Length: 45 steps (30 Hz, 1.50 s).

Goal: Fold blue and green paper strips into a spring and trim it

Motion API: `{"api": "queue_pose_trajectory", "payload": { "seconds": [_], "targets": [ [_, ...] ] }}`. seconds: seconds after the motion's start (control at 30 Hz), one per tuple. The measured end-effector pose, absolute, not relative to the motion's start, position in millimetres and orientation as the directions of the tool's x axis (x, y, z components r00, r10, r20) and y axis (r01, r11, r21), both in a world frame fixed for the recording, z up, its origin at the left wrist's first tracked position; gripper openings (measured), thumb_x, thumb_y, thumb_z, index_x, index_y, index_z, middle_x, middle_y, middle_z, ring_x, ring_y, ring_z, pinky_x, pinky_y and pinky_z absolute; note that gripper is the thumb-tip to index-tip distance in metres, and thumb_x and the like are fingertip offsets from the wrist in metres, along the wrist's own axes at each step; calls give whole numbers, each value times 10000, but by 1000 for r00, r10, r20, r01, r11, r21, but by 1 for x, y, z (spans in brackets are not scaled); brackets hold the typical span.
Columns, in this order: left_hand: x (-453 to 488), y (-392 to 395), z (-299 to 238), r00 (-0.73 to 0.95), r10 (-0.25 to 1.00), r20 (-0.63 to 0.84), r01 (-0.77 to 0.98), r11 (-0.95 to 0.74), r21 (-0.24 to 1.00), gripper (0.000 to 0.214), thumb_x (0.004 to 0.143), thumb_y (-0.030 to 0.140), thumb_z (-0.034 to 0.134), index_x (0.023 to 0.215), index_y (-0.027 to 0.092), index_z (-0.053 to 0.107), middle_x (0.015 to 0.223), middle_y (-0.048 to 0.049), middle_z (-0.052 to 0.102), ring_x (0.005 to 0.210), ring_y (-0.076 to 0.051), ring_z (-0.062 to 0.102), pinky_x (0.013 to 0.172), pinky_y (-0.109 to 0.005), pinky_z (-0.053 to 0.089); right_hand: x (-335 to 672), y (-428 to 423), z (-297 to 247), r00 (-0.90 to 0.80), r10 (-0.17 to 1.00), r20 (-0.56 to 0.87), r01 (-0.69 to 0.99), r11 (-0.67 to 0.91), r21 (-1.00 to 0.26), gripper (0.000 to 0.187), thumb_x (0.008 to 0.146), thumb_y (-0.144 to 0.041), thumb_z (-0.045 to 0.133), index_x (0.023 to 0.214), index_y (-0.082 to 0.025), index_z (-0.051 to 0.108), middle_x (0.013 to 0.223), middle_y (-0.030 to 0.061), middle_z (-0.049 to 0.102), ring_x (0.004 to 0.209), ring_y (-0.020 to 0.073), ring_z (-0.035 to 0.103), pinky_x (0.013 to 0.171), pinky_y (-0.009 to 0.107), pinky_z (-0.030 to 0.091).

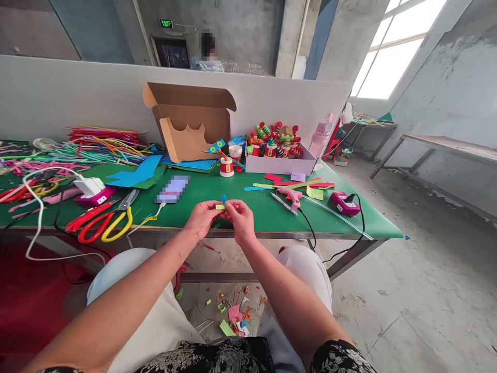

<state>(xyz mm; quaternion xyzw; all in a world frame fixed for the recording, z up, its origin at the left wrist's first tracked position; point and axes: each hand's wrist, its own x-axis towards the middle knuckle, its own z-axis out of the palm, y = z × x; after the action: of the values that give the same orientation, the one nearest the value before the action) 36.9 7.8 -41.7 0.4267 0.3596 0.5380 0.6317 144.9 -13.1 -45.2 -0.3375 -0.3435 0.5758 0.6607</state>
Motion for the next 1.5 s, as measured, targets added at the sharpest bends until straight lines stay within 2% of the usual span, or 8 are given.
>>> {"api": "queue_pose_trajectory", "payload": {
  "seconds": [0.27, 0.5, 0.67, 0.83, 1.03, 1.2, 1.27, 1.5],
  "targets": [
    [35, 9, -42, 197, 980, 35, -349, 37, 936, 263, 513, 286, 844, 687, 129, 725, 646, -28, 689, 630, -138, 619, 739, -327, 503, 147, -12, -47, 141, 986, 86, -452, 142, -881, 305, 586, -416, 817, 744, -197, 675, 602, -45, 627, 539, 98, 583, 614, 260, 524],
    [27, 8, -34, 244, 969, 39, -250, 24, 968, 232, 509, 288, 826, 664, 143, 733, 649, -38, 699, 633, -140, 607, 718, -304, 495, 161, -10, -41, -107, 994, 12, -470, -40, -882, 375, 488, -364, 884, 767, -193, 700, 696, -10, 712, 624, 107, 651, 732, 279, 569],
    [20, 8, -29, 314, 949, 13, -227, 62, 972, 215, 557, 293, 780, 717, 154, 741, 670, -47, 701, 621, -151, 606, 661, -296, 479, 166, -11, -37, -133, 991, 12, -418, -45, -907, 389, 485, -361, 886, 782, -195, 697, 666, -20, 708, 613, 123, 672, 709, 290, 583],
    [15, 8, -23, 378, 926, -19, -199, 101, 975, 320, 658, 462, 724, 697, 145, 731, 676, -68, 687, 614, -155, 585, 605, -285, 457, 165, -13, -33, -118, 992, 32, -345, -11, -939, 406, 456, -368, 891, 763, -198, 687, 596, -58, 643, 544, 122, 652, 634, 279, 583],
    [21, 6, -23, 225, 967, 118, -47, -110, 993, 290, 537, 414, 820, 567, 165, 676, 557, 7, 606, 563, -114, 488, 589, -256, 403, 162, -12, -39, -93, 995, 47, -295, 17, -955, 382, 495, -397, 874, 722, -187, 649, 613, -54, 636, 540, 115, 655, 609, 259, 569],
    [22, 8, -23, 142, 962, 232, 11, -236, 972, 204, 595, 369, 766, 609, 178, 697, 601, -3, 632, 600, -130, 506, 592, -253, 397, 160, -12, -41, -111, 993, 41, -281, 8, -960, 358, 505, -404, 863, 665, -172, 642, 604, -51, 625, 520, 94, 626, 599, 249, 560],
    [22, 8, -23, 150, 957, 247, 6, -251, 968, 195, 623, 370, 739, 615, 181, 693, 607, -6, 631, 605, -132, 506, 590, -251, 398, 159, -12, -42, -109, 993, 39, -278, 7, -960, 353, 498, -403, 863, 645, -172, 640, 595, -55, 615, 516, 92, 621, 597, 250, 559],
    [22, 9, -24, 117, 967, 225, 60, -233, 971, 209, 578, 303, 739, 524, 185, 575, 518, 40, 524, 529, -99, 427, 527, -231, 338, 157, -11, -49, -73, 994, 84, -195, 69, -978, 302, 531, -394, 842, 623, -191, 638, 584, -48, 621, 539, 117, 640, 591, 257, 552]
  ]
}}
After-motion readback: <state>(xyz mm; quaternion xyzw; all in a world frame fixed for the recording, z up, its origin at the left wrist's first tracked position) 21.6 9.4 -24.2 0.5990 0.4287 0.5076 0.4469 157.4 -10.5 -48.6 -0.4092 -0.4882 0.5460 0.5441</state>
